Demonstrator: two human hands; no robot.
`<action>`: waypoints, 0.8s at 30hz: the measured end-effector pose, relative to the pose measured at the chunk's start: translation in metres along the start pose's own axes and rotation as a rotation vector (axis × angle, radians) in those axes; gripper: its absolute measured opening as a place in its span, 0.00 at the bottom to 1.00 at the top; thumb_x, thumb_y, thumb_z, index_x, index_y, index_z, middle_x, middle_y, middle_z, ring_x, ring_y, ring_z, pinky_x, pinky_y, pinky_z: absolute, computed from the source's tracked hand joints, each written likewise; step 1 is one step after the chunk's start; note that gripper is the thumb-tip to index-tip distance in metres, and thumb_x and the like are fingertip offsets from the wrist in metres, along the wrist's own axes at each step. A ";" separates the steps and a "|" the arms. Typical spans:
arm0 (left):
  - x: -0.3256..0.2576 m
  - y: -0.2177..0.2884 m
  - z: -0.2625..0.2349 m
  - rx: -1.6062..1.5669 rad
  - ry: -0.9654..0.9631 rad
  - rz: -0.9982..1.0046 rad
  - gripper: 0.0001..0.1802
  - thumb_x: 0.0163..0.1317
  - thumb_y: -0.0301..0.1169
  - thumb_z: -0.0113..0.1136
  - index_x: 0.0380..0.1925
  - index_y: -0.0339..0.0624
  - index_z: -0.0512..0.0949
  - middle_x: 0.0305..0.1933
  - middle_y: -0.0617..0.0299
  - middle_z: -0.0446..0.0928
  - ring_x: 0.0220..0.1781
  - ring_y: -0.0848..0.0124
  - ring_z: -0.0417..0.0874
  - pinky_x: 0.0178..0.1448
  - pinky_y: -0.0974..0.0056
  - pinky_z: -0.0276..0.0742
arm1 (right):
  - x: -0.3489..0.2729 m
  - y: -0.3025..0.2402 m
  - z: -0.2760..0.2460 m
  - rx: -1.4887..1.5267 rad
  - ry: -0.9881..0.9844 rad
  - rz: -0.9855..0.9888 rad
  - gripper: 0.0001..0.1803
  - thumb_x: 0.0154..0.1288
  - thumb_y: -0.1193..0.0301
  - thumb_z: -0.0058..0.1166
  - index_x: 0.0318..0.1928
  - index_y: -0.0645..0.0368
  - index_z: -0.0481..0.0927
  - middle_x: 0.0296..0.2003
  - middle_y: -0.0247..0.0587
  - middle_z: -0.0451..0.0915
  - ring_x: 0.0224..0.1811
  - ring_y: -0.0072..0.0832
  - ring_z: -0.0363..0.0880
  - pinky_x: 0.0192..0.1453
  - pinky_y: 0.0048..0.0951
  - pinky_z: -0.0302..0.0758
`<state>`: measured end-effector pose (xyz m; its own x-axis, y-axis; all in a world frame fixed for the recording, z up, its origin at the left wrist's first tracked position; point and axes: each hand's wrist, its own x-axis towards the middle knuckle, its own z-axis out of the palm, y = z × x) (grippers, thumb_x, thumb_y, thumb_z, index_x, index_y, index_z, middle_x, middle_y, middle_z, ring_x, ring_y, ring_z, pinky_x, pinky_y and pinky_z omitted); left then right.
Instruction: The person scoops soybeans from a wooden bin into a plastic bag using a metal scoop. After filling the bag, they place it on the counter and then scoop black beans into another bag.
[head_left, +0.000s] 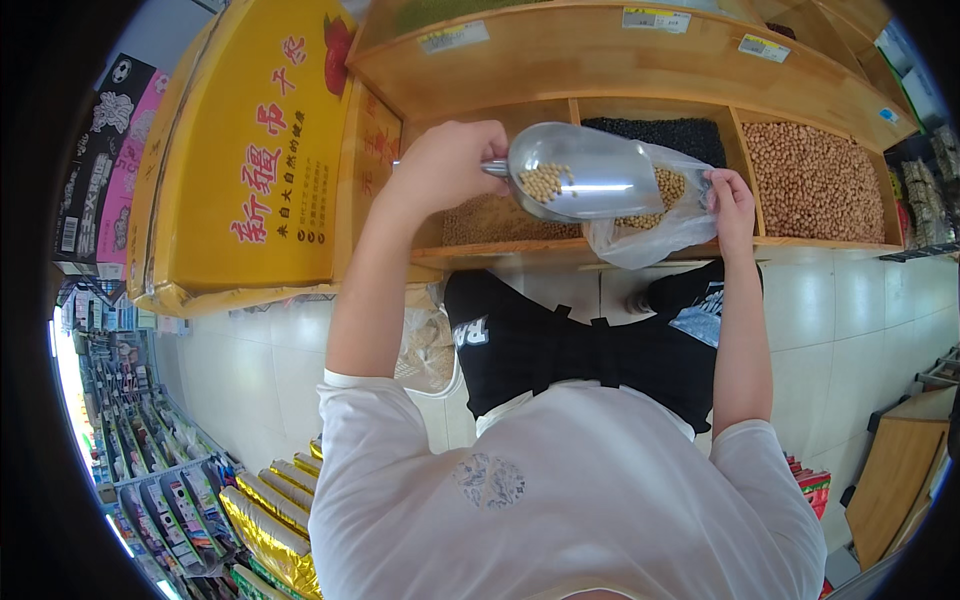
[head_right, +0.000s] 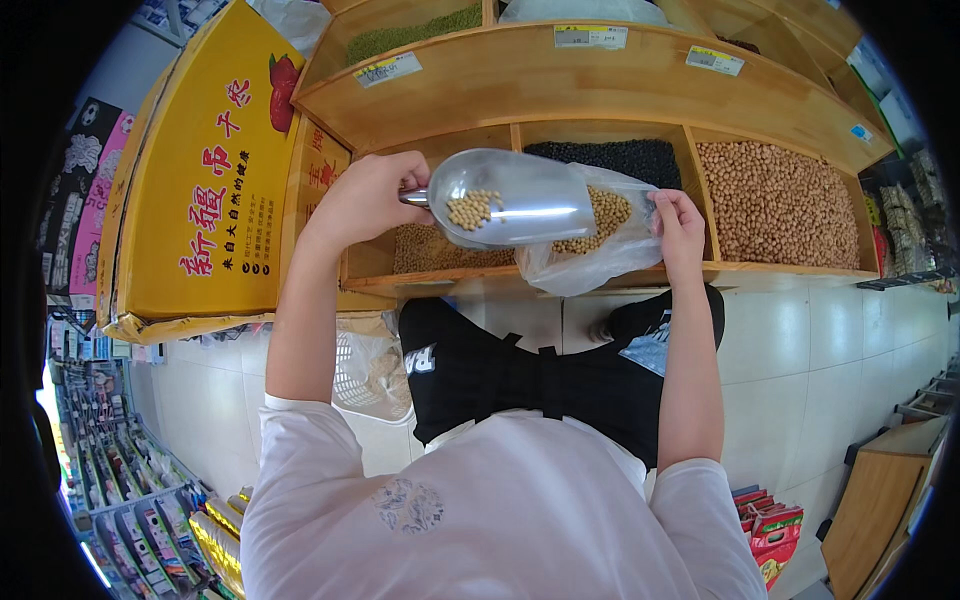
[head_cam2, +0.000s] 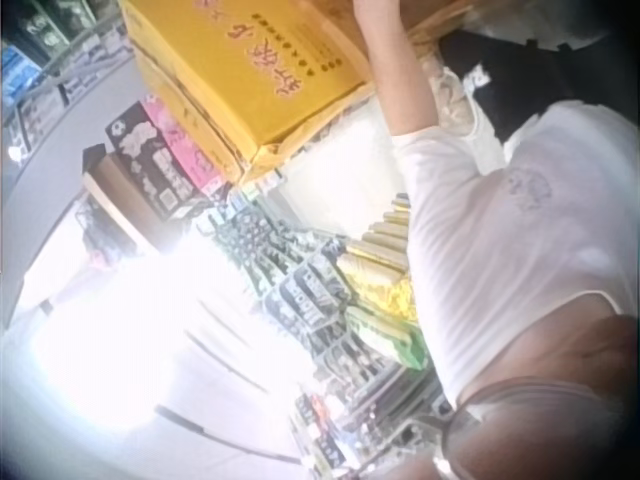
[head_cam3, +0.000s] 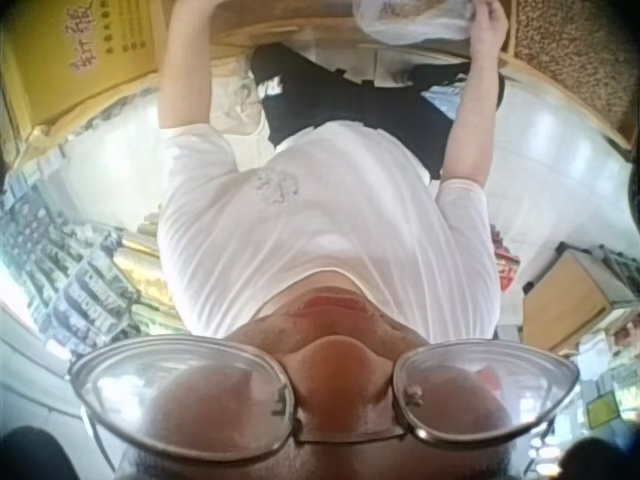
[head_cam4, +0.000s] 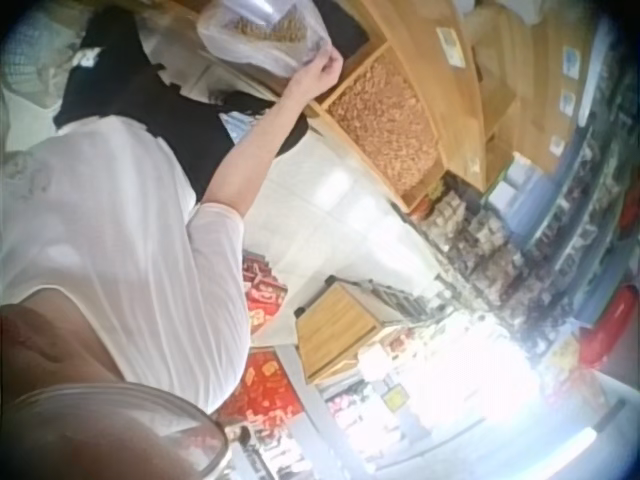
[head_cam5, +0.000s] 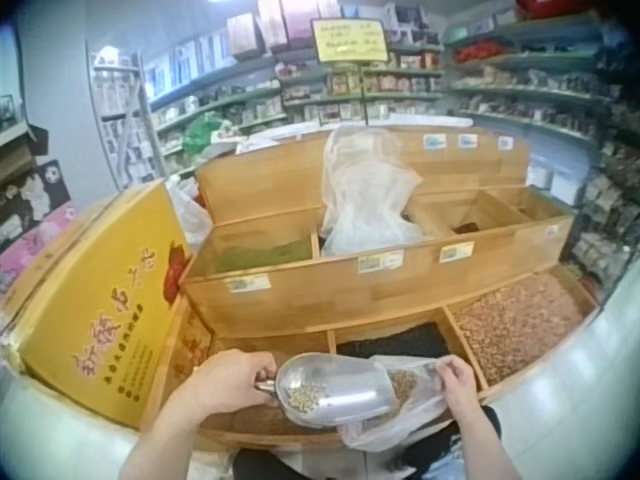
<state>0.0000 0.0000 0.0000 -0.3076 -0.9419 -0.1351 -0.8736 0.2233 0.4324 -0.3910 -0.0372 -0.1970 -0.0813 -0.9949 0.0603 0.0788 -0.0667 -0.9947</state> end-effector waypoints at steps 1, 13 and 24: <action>0.000 0.009 0.002 0.103 -0.008 0.005 0.19 0.51 0.33 0.78 0.40 0.40 0.81 0.40 0.49 0.87 0.46 0.53 0.88 0.50 0.52 0.83 | -0.001 -0.001 -0.001 0.009 -0.002 -0.003 0.09 0.78 0.68 0.55 0.43 0.61 0.84 0.24 0.23 0.74 0.24 0.11 0.67 0.30 0.16 0.63; -0.013 0.062 0.001 0.450 0.145 -0.075 0.16 0.52 0.32 0.76 0.39 0.40 0.82 0.37 0.50 0.86 0.44 0.50 0.88 0.49 0.49 0.82 | -0.003 0.000 0.001 -0.018 0.004 -0.030 0.10 0.78 0.68 0.56 0.43 0.61 0.84 0.23 0.23 0.72 0.24 0.10 0.66 0.30 0.16 0.62; -0.017 -0.072 0.015 0.529 -0.113 -0.383 0.16 0.57 0.34 0.74 0.42 0.36 0.83 0.45 0.44 0.86 0.52 0.47 0.85 0.55 0.48 0.80 | -0.004 0.002 0.002 -0.010 -0.004 -0.035 0.10 0.78 0.68 0.55 0.43 0.60 0.84 0.23 0.22 0.73 0.24 0.10 0.65 0.29 0.15 0.60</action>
<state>0.0621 0.0036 -0.0425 0.0493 -0.9535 -0.2974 -0.9875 -0.0020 -0.1574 -0.3888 -0.0335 -0.1995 -0.0795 -0.9923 0.0953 0.0659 -0.1006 -0.9927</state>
